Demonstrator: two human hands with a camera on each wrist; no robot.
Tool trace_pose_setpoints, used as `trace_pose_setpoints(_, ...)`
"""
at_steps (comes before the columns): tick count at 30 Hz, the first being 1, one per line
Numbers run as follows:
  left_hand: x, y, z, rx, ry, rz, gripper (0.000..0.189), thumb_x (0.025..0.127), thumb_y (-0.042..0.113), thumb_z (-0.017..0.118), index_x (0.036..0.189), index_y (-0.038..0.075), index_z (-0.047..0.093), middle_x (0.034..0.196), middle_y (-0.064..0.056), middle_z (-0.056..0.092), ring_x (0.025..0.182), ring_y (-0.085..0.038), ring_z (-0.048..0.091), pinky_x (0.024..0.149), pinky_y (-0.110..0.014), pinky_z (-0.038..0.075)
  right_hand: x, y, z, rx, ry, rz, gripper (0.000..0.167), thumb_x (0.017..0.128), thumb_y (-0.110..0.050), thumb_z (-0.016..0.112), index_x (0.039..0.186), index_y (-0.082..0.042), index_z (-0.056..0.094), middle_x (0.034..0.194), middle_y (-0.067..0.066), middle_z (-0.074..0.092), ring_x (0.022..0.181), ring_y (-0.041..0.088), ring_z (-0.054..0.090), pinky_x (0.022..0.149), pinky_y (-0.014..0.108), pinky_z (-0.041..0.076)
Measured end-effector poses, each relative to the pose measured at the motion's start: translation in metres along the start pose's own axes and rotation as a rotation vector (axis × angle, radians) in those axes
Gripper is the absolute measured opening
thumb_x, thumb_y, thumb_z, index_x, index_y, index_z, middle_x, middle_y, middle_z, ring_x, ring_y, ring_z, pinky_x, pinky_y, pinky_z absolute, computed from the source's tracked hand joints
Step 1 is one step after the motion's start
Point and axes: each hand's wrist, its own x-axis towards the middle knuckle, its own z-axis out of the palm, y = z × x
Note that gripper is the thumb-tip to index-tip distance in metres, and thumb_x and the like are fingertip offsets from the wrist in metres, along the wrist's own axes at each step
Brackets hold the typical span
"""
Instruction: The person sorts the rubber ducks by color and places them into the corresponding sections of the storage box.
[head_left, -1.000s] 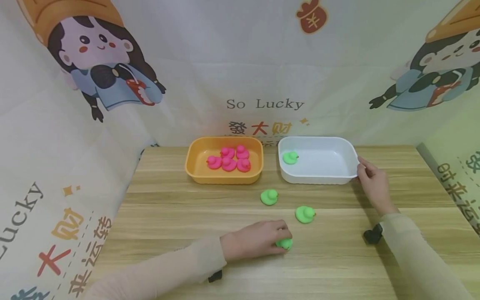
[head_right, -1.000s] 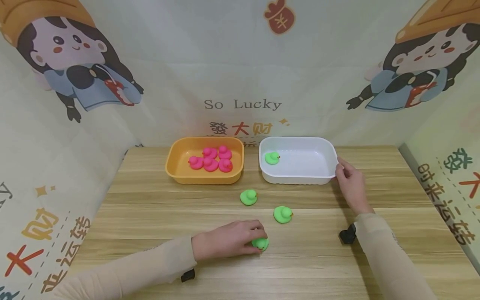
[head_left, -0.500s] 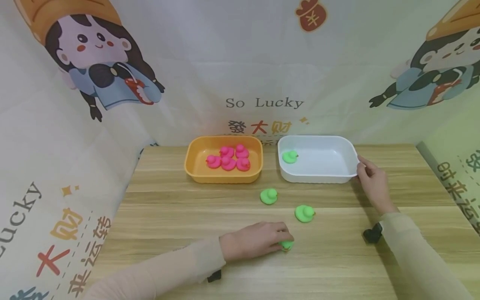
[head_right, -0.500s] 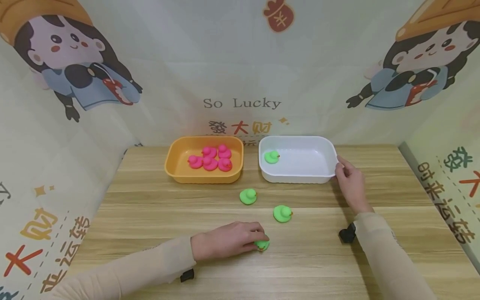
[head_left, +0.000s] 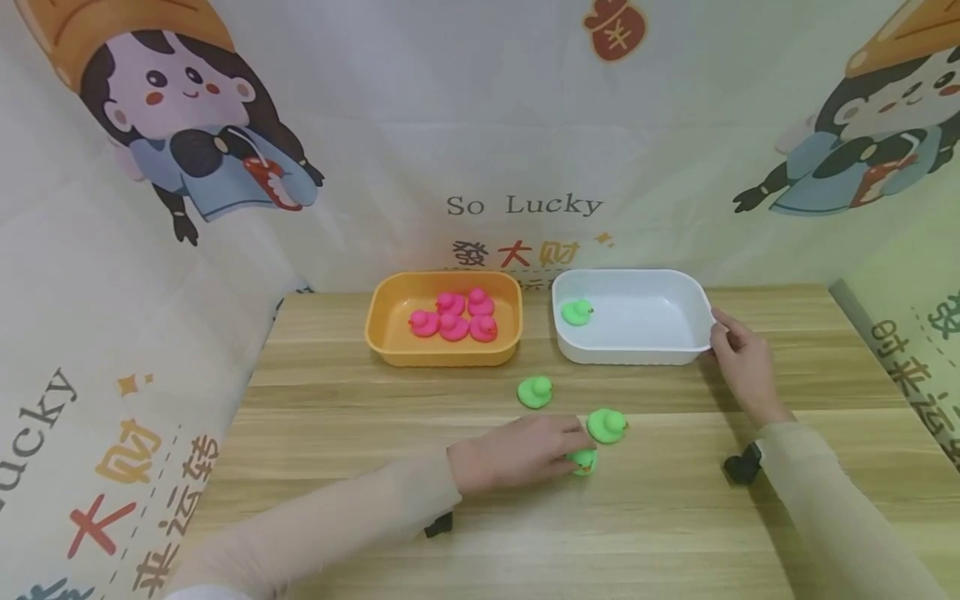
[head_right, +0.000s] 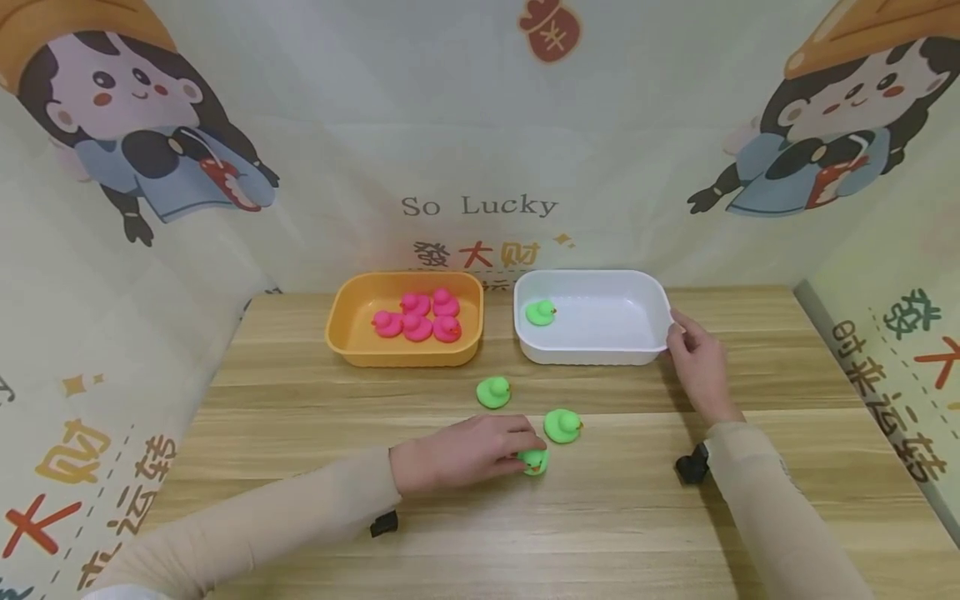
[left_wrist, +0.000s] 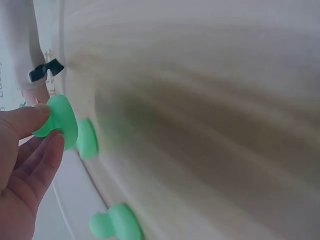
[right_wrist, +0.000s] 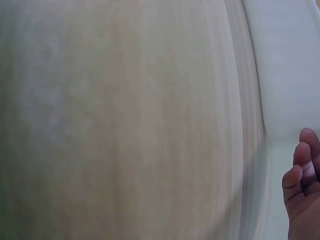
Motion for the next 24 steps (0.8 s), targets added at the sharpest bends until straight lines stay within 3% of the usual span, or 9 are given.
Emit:
trace_pose_setpoints(5, 0.011, -0.008, -0.014, -0.008, -0.003, -0.044, 0.030, 0.106, 0.021, 0.063, 0.134, 0.011, 0.066, 0.123, -0.003, 0.067, 0.112, -0.012, 0.060, 0.101, -0.016, 0.050, 0.000, 0.000, -0.001, -0.014, -0.005, -0.007, 0.047, 0.109, -0.023, 0.045, 0.145, 0.006, 0.056, 0.111, 0.038, 0.069, 0.072, -0.009, 0.059, 0.061, 0.004, 0.050)
trace_pose_setpoints(11, 0.030, -0.020, -0.035, -0.020, 0.032, -0.068, 0.032, 0.103, 0.018, 0.066, 0.133, 0.005, 0.066, 0.118, -0.006, 0.066, 0.105, -0.017, 0.064, 0.095, -0.017, 0.054, 0.000, 0.001, -0.002, -0.019, -0.011, -0.004, 0.047, 0.109, -0.022, 0.044, 0.145, 0.006, 0.055, 0.109, 0.038, 0.069, 0.071, -0.008, 0.059, 0.061, 0.004, 0.050)
trace_pose_setpoints(17, 0.047, -0.034, -0.058, -0.065, 0.015, -0.117, 0.032, 0.104, 0.016, 0.065, 0.134, 0.004, 0.065, 0.120, -0.009, 0.066, 0.108, -0.021, 0.064, 0.095, -0.021, 0.055, 0.000, 0.004, -0.002, 0.000, -0.024, 0.006, 0.046, 0.110, -0.021, 0.044, 0.146, 0.006, 0.054, 0.114, 0.039, 0.068, 0.073, -0.010, 0.058, 0.063, 0.003, 0.050)
trace_pose_setpoints(24, 0.073, -0.054, -0.075, -0.013, 0.035, -0.170, 0.031, 0.104, 0.018, 0.067, 0.133, 0.007, 0.066, 0.126, -0.007, 0.067, 0.115, -0.018, 0.061, 0.101, -0.023, 0.052, 0.001, 0.004, -0.001, -0.008, -0.009, -0.007, 0.046, 0.110, -0.021, 0.045, 0.145, 0.007, 0.055, 0.116, 0.039, 0.067, 0.073, -0.009, 0.059, 0.063, 0.003, 0.050)
